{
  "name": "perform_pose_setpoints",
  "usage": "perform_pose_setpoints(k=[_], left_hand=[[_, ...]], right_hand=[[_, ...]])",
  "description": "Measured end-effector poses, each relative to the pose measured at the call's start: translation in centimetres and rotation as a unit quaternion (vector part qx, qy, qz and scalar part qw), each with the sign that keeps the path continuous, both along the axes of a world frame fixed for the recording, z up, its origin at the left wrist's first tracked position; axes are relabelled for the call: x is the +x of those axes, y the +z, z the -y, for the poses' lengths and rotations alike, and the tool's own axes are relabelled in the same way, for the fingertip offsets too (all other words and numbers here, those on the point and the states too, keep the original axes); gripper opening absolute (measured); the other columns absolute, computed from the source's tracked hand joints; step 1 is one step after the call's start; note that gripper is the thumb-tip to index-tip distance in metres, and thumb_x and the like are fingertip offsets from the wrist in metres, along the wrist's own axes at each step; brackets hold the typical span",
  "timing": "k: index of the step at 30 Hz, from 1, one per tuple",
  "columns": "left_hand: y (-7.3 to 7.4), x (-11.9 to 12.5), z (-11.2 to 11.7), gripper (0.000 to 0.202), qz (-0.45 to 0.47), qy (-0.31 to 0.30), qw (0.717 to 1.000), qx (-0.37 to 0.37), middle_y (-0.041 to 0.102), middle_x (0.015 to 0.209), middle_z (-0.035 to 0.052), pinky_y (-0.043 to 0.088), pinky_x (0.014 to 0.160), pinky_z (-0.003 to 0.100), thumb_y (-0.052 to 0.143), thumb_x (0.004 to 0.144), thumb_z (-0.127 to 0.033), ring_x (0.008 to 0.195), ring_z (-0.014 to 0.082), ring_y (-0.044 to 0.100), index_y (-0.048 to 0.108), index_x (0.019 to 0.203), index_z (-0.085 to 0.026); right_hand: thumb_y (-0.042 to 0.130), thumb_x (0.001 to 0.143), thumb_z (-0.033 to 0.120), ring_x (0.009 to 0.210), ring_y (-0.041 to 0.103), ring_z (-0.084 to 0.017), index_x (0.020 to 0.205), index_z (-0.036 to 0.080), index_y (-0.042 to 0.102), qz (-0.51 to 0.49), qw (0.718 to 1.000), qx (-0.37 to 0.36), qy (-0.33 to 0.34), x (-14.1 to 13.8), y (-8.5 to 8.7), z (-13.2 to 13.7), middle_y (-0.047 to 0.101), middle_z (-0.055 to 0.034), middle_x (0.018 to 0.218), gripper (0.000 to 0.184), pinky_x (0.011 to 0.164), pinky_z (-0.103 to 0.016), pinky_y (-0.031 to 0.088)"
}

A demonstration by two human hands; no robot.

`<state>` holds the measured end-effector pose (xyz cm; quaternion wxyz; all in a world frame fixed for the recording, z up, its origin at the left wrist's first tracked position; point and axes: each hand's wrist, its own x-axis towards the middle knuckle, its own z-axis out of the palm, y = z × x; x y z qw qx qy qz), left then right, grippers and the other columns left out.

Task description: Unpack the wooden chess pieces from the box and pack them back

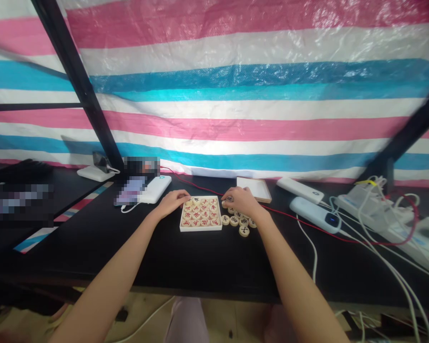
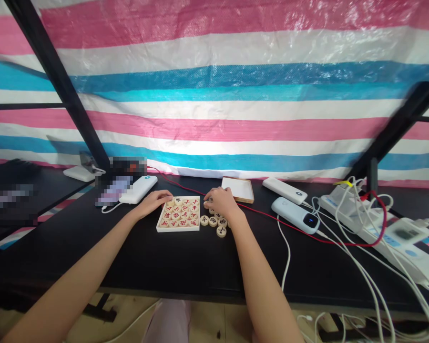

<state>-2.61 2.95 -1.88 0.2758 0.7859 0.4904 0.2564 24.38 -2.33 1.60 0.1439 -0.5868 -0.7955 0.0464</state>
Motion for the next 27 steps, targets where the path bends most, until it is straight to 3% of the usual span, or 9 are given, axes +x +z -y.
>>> perform_pose_setpoints(k=[4, 9, 12, 15, 17, 20, 23, 27], left_hand=[[0.1, 0.0, 0.0, 0.038, -0.009, 0.003, 1.0, 0.0, 0.061, 0.063, -0.0004, 0.038, 0.063, 0.027, 0.047, 0.08, -0.053, 0.062, 0.0171, 0.056, 0.064, 0.085, -0.019], [0.2, 0.0, 0.1, 0.039, -0.016, 0.0, 1.0, 0.005, 0.064, 0.067, 0.0002, 0.038, 0.064, 0.027, 0.047, 0.08, -0.054, 0.064, 0.0182, 0.058, 0.064, 0.086, -0.02], [0.2, 0.1, 0.1, 0.039, -0.018, 0.004, 1.0, 0.005, 0.065, 0.068, 0.0003, 0.038, 0.065, 0.027, 0.047, 0.08, -0.054, 0.066, 0.0187, 0.058, 0.064, 0.086, -0.02], [0.3, 0.2, 0.3, 0.039, -0.02, 0.008, 1.0, 0.006, 0.066, 0.07, 0.0006, 0.038, 0.064, 0.027, 0.046, 0.081, -0.055, 0.066, 0.0189, 0.058, 0.065, 0.086, -0.021], [0.3, 0.2, 0.3, 0.04, -0.02, 0.007, 1.0, 0.006, 0.066, 0.07, 0.0006, 0.038, 0.064, 0.027, 0.046, 0.081, -0.055, 0.066, 0.0188, 0.059, 0.065, 0.085, -0.02], [0.3, 0.2, 0.3, 0.039, -0.017, 0.005, 1.0, 0.008, 0.066, 0.07, 0.0002, 0.038, 0.064, 0.027, 0.046, 0.081, -0.054, 0.066, 0.0185, 0.059, 0.064, 0.086, -0.02], [0.1, 0.2, 0.2, 0.038, -0.019, 0.005, 1.0, 0.013, 0.066, 0.073, 0.0, 0.038, 0.065, 0.027, 0.047, 0.081, -0.053, 0.068, 0.0184, 0.059, 0.064, 0.086, -0.02], [-0.1, 0.1, 0.0, 0.036, -0.021, 0.008, 1.0, 0.017, 0.065, 0.072, -0.0001, 0.038, 0.065, 0.027, 0.047, 0.081, -0.051, 0.068, 0.0184, 0.059, 0.064, 0.086, -0.021]], right_hand=[[0.067, 0.074, 0.034, 0.106, 0.052, -0.025, 0.093, 0.028, 0.07, 0.011, 1.0, -0.014, 0.024, 0.2, -0.5, -0.2, 0.064, -0.0011, 0.112, 0.021, 0.088, -0.041, 0.031], [0.068, 0.074, 0.021, 0.101, 0.055, -0.023, 0.089, 0.023, 0.071, 0.023, 1.0, 0.004, 0.012, 0.5, -0.9, -0.7, 0.068, -0.0039, 0.1, 0.016, 0.087, -0.039, 0.033], [0.067, 0.076, 0.024, 0.091, 0.059, -0.019, 0.094, 0.021, 0.069, -0.058, 0.997, 0.049, 0.021, -0.2, -1.0, -1.0, 0.069, -0.0036, 0.092, 0.018, 0.084, -0.034, 0.037], [0.067, 0.077, 0.025, 0.083, 0.06, -0.015, 0.102, 0.02, 0.064, -0.187, 0.977, 0.084, 0.054, -1.7, -1.4, -1.0, 0.068, -0.0025, 0.093, 0.025, 0.077, -0.027, 0.041], [0.066, 0.077, 0.024, 0.082, 0.059, -0.014, 0.099, 0.02, 0.064, -0.216, 0.969, 0.092, 0.08, -2.6, -1.9, -0.9, 0.067, -0.0021, 0.093, 0.023, 0.076, -0.026, 0.043], [0.065, 0.078, 0.019, 0.085, 0.059, -0.016, 0.094, 0.019, 0.067, -0.191, 0.973, 0.079, 0.102, -3.4, -2.6, -0.7, 0.068, -0.0032, 0.091, 0.016, 0.08, -0.028, 0.043], [0.06, 0.081, 0.015, 0.096, 0.057, -0.017, 0.095, 0.019, 0.069, -0.157, 0.975, 0.081, 0.132, -3.4, -2.8, -0.6, 0.067, -0.0049, 0.102, 0.017, 0.086, -0.03, 0.041], [0.054, 0.087, 0.024, 0.102, 0.052, -0.021, 0.096, 0.023, 0.071, -0.064, 0.984, 0.114, 0.122, -3.1, -2.4, -0.4, 0.064, -0.0041, 0.112, 0.019, 0.083, -0.035, 0.039]])
